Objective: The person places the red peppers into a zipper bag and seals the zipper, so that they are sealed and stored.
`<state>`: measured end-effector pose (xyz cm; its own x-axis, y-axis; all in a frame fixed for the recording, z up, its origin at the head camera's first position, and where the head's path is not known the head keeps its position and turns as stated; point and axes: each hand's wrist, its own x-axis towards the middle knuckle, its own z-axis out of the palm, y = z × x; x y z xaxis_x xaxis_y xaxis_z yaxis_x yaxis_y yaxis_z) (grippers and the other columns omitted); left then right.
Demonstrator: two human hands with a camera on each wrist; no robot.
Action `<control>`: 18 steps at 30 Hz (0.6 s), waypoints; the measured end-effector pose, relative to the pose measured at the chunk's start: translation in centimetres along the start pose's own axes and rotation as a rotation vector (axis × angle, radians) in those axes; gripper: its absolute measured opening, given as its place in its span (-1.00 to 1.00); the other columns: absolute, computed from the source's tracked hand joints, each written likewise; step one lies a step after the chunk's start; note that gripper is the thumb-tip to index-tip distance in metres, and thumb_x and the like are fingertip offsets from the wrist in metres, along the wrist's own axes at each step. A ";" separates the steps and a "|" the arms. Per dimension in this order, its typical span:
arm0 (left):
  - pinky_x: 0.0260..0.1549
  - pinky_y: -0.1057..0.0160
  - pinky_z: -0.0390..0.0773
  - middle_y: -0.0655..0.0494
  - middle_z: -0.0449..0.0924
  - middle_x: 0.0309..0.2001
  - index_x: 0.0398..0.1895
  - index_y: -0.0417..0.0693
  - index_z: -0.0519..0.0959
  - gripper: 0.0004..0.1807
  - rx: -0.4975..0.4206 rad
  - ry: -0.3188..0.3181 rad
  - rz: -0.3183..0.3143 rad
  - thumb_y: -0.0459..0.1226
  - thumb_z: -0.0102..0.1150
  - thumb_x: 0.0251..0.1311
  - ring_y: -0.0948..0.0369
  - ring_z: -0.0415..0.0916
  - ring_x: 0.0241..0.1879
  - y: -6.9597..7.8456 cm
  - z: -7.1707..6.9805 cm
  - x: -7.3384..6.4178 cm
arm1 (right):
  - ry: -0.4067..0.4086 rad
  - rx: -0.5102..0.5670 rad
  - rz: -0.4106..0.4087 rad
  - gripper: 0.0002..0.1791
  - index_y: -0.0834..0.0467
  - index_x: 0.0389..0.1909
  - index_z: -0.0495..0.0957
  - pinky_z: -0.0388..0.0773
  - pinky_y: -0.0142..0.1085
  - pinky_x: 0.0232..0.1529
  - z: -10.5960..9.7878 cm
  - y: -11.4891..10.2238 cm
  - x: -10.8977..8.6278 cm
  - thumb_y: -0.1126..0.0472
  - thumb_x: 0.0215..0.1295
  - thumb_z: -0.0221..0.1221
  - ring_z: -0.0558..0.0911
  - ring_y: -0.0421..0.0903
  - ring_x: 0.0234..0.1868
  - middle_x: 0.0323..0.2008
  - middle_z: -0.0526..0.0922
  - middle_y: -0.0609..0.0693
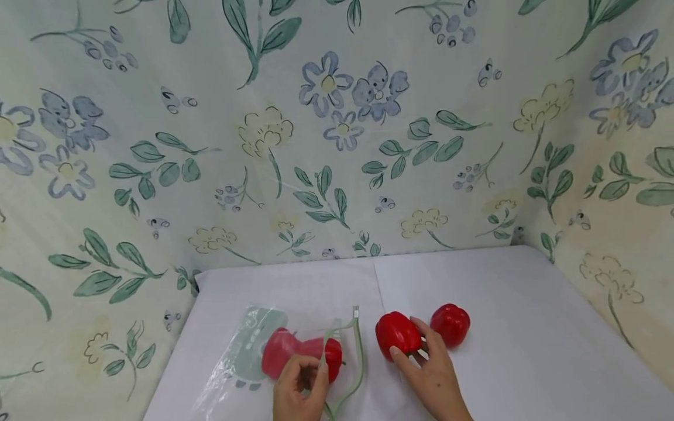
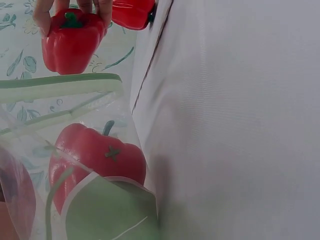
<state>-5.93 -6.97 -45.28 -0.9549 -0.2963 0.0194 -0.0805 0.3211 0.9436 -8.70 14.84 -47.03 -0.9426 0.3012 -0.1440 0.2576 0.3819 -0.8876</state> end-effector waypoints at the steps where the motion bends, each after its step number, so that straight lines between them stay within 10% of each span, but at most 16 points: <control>1: -0.39 0.40 0.56 0.18 0.55 -0.37 -0.31 0.01 0.55 -0.85 -0.001 -0.002 -0.001 -0.35 0.36 0.21 0.28 0.46 -0.43 0.0 0.0 0.0 | -0.004 0.014 0.003 0.14 -0.03 0.49 0.18 0.66 0.08 0.10 -0.1 -0.1 -0.1 -0.08 -0.12 0.59 0.43 0.23 0.30 0.37 0.29 0.11; 18: -0.41 0.39 0.56 0.15 0.54 -0.38 -0.32 0.00 0.57 -0.86 -0.010 0.023 -0.019 -0.35 0.37 0.21 0.25 0.46 -0.43 0.1 0.3 -0.1 | -0.063 0.093 0.036 0.07 0.02 0.39 0.34 0.70 0.00 0.02 -0.2 -0.1 -0.8 -0.11 -0.19 0.62 0.56 0.20 0.26 0.30 0.49 0.18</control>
<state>-5.93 -6.64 -45.30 -0.9465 -0.3226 0.0085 -0.0958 0.3060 0.9472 -7.94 14.78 -46.76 -0.9452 0.2570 -0.2015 0.2738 0.2878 -0.9177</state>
